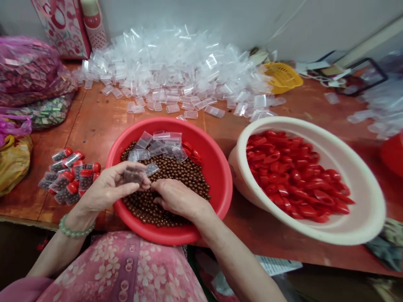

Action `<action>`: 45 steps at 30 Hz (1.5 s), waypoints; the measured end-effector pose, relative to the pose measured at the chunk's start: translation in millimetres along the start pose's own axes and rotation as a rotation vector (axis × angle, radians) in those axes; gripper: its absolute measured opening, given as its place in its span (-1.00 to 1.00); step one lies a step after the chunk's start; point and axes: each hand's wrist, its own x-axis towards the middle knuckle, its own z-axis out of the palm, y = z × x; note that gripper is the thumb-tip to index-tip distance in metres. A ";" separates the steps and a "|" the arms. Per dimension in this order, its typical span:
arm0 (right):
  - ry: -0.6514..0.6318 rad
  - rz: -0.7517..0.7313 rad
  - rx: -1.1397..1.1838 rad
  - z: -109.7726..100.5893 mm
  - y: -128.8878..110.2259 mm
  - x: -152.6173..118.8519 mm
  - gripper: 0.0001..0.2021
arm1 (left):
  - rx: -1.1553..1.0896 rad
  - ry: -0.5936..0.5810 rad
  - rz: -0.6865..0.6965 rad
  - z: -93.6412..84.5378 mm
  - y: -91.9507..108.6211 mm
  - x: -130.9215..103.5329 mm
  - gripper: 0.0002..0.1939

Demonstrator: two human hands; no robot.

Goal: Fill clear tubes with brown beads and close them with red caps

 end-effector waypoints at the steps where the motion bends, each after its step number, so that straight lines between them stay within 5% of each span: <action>1: -0.014 0.006 -0.028 2.4 -0.9 1.3 -0.86 | -0.008 0.005 0.003 0.0 0.2 0.0 -0.69; 24: 0.033 -0.054 -0.011 10.3 7.3 4.2 -0.86 | -0.058 -0.051 -0.013 6.4 -3.2 1.5 -0.57; 32: 0.141 -0.049 0.168 -3.1 9.3 -2.1 -0.85 | -0.104 -0.055 0.012 5.0 -5.7 0.7 -0.62; 45: 0.103 -0.018 0.111 -11.0 11.7 -2.4 -0.89 | -0.095 -0.048 0.000 -2.0 -10.6 2.8 -0.61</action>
